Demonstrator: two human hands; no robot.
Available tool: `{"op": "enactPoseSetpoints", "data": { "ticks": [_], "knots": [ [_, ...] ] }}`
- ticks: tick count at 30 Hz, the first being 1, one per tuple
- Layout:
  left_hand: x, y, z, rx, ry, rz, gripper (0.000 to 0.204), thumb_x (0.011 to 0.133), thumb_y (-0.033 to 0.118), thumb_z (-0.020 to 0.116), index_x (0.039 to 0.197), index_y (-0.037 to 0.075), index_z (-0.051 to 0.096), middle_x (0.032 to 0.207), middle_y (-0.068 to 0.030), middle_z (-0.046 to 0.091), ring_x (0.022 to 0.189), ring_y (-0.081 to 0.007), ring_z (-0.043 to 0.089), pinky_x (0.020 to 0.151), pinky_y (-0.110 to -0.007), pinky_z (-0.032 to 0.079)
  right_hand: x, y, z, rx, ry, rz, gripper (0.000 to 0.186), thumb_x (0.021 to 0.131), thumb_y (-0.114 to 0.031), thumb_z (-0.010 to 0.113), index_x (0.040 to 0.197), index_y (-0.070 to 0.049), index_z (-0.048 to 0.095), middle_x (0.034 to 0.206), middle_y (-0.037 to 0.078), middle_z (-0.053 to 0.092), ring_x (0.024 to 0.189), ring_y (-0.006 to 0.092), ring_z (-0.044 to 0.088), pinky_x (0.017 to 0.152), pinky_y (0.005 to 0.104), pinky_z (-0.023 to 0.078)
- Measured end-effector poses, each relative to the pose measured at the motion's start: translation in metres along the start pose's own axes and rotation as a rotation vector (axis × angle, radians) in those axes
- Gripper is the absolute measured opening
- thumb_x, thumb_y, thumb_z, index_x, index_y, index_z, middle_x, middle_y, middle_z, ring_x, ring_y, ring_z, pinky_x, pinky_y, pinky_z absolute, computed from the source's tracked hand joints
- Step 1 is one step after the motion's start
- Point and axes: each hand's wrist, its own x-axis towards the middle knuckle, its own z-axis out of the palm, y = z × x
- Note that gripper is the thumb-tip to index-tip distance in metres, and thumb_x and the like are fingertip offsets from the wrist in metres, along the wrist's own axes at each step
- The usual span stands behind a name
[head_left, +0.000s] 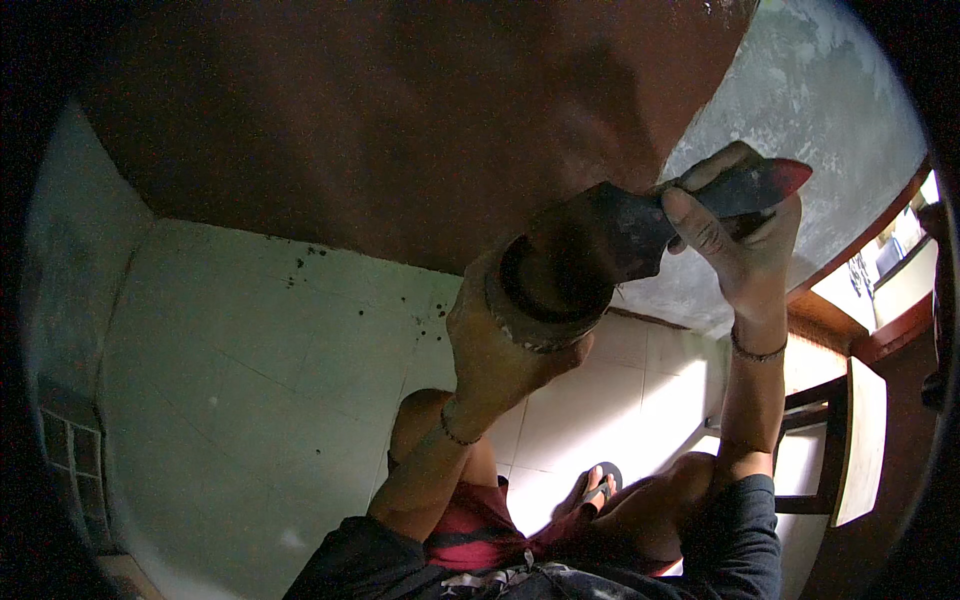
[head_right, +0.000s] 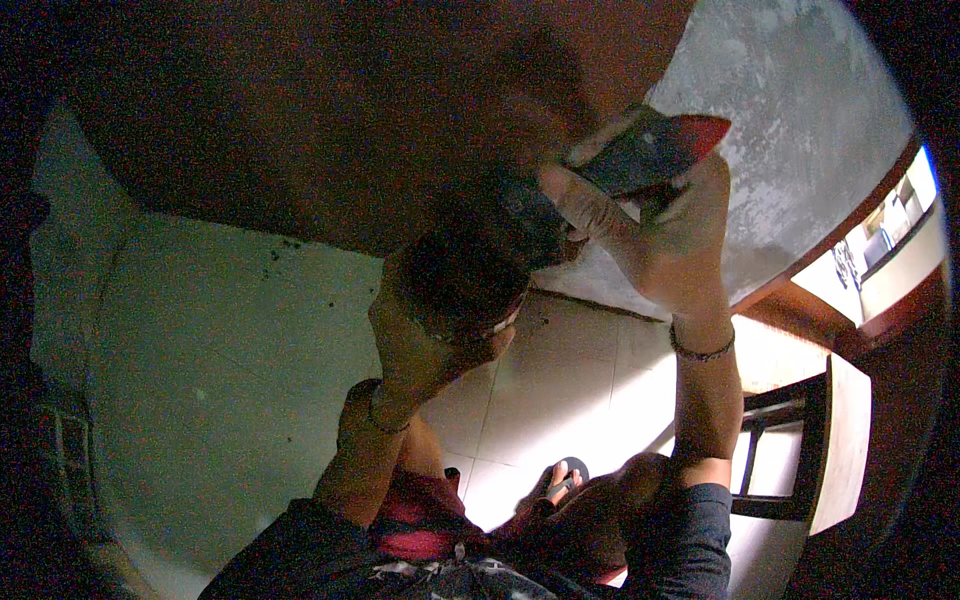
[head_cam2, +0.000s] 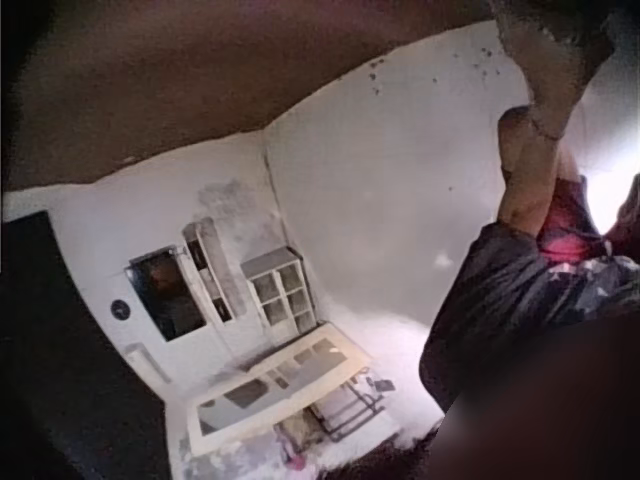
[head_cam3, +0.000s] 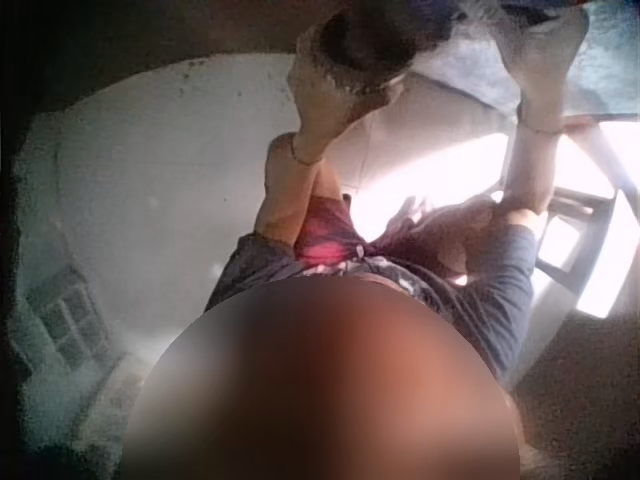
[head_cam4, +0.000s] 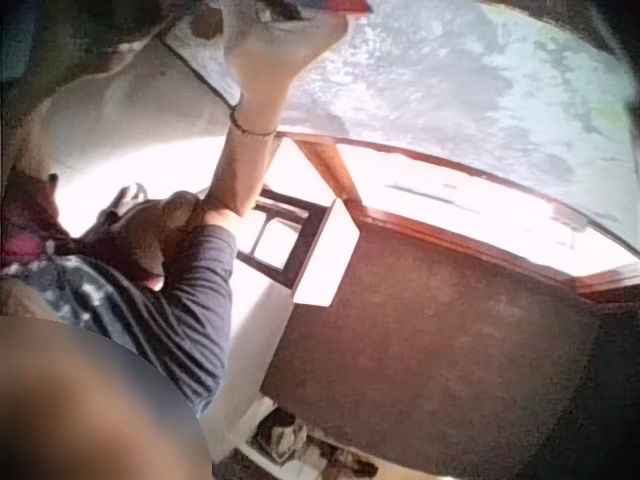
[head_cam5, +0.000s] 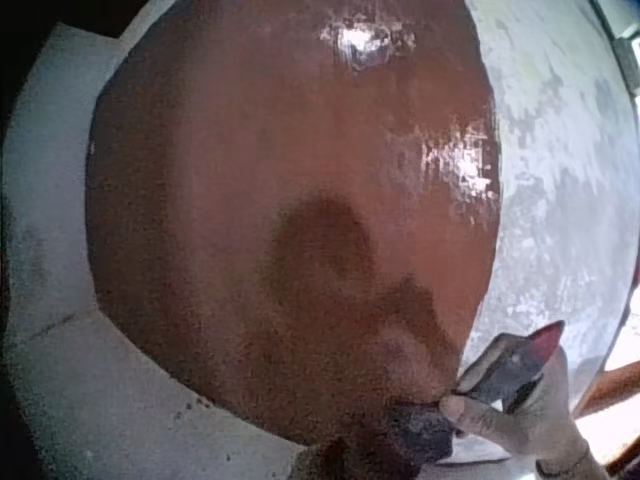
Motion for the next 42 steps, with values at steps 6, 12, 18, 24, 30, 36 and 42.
{"op": "enactPoseSetpoints", "data": {
  "ticks": [6, 12, 18, 24, 30, 36, 42],
  "knots": [
    [0.008, 0.000, -0.001, -0.181, -0.033, -0.289, 0.095, 0.055, 0.040, 0.092, 0.128, -0.004, 0.051, 0.112, -0.0215, 0.065, 0.097, -0.0346, 0.068, 0.086, -0.042, 0.056, -0.002, 0.014, 0.005, -0.021, -0.011, -0.067, 0.022, 0.079, -0.008, 0.083, 0.087, -0.005, 0.063, 0.079, 0.004, 0.068, 0.069, 0.0095, 0.064, 0.059, 0.0251, 0.052],
    [0.004, -0.012, 0.005, -0.046, 0.004, -0.075, 0.098, 0.054, 0.041, 0.093, 0.130, -0.004, 0.050, 0.114, -0.0217, 0.065, 0.101, -0.0337, 0.067, 0.089, -0.043, 0.055, -0.006, 0.017, 0.009, 0.172, -0.067, 0.029, 0.018, 0.083, -0.005, 0.080, 0.088, -0.003, 0.063, 0.083, 0.006, 0.068, 0.075, 0.0098, 0.065, 0.065, 0.0253, 0.052],
    [0.004, -0.019, 0.007, -0.144, -0.003, -0.089, 0.099, 0.055, 0.041, 0.092, 0.131, -0.004, 0.049, 0.116, -0.0216, 0.064, 0.106, -0.0333, 0.065, 0.092, -0.043, 0.054, -0.006, 0.012, 0.013, -0.033, -0.058, -0.059, 0.021, 0.080, -0.006, 0.083, 0.088, -0.003, 0.063, 0.082, 0.005, 0.068, 0.074, 0.0109, 0.065, 0.065, 0.0251, 0.051],
    [0.012, 0.002, -0.009, -0.128, -0.006, -0.093, 0.098, 0.056, 0.041, 0.092, 0.131, -0.004, 0.049, 0.119, -0.0221, 0.062, 0.106, -0.0340, 0.065, 0.092, -0.044, 0.053, -0.006, 0.008, 0.015, -0.010, -0.049, 0.024, 0.021, 0.080, -0.008, 0.084, 0.084, -0.001, 0.064, 0.076, 0.004, 0.068, 0.066, 0.0104, 0.064, 0.058, 0.0256, 0.050],
    [0.019, 0.009, -0.010, -0.162, -0.020, -0.128, 0.094, 0.056, 0.042, 0.091, 0.129, -0.003, 0.052, 0.116, -0.0212, 0.063, 0.104, -0.0359, 0.065, 0.091, -0.046, 0.053, -0.005, 0.006, 0.013, 0.017, -0.064, 0.015, 0.020, 0.082, -0.015, 0.083, 0.083, -0.004, 0.066, 0.075, 0.002, 0.070, 0.066, 0.0086, 0.064, 0.059, 0.0269, 0.051],
    [0.014, 0.008, -0.009, -0.021, 0.049, -0.021, 0.095, 0.053, 0.040, 0.091, 0.128, -0.003, 0.052, 0.115, -0.0211, 0.063, 0.104, -0.0365, 0.065, 0.091, -0.046, 0.053, -0.003, 0.002, 0.016, -0.066, -0.040, -0.023, 0.017, 0.084, -0.014, 0.081, 0.084, -0.004, 0.067, 0.073, 0.003, 0.070, 0.066, 0.0088, 0.064, 0.060, 0.0278, 0.052],
    [0.005, -0.011, 0.001, -0.078, 0.058, -0.078, 0.097, 0.053, 0.042, 0.092, 0.128, -0.004, 0.052, 0.114, -0.0217, 0.063, 0.102, -0.0366, 0.065, 0.090, -0.045, 0.054, -0.004, 0.004, 0.017, -0.054, -0.062, 0.040, 0.020, 0.079, -0.010, 0.085, 0.079, -0.003, 0.066, 0.073, 0.003, 0.067, 0.063, 0.0087, 0.062, 0.057, 0.0263, 0.049]
  ]
}}
